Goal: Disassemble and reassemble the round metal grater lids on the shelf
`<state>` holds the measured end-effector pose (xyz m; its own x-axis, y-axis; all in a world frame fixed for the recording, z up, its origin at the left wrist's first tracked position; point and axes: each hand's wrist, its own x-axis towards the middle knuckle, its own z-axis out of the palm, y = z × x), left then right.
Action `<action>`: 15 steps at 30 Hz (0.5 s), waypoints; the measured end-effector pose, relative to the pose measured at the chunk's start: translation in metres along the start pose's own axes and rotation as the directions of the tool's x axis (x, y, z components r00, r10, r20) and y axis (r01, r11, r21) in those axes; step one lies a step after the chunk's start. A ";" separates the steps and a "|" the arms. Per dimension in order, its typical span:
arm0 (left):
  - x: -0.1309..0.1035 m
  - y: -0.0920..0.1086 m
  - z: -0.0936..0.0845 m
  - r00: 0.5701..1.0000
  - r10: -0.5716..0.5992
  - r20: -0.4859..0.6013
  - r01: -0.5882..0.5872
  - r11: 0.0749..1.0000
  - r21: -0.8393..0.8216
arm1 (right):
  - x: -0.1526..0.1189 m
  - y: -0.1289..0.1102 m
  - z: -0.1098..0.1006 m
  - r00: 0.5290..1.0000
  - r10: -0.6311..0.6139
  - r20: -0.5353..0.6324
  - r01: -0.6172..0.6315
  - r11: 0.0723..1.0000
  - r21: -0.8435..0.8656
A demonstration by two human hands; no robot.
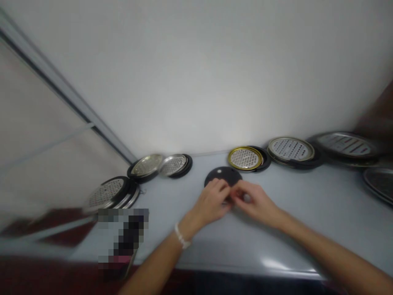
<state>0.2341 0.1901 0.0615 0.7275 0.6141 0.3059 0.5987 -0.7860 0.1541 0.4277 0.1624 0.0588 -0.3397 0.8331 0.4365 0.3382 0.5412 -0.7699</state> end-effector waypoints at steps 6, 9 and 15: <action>0.000 -0.001 -0.002 1.000 0.012 -0.006 -0.012 0.997 -0.070 | 0.001 0.012 0.006 0.975 0.185 -0.125 -0.162 0.971 0.175; -0.001 -0.001 -0.003 1.000 0.014 -0.003 -0.014 0.996 -0.084 | 0.002 0.012 0.004 0.963 0.257 -0.078 -0.215 0.912 0.348; -0.001 0.001 -0.004 1.000 0.012 -0.017 -0.014 0.994 -0.106 | 0.004 0.005 0.001 0.943 0.332 0.036 -0.302 0.802 0.516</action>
<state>0.2326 0.1883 0.0648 0.7289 0.6035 0.3233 0.5499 -0.7974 0.2485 0.4271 0.1682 0.0567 -0.2400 0.9608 0.1391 -0.0789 0.1235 -0.9892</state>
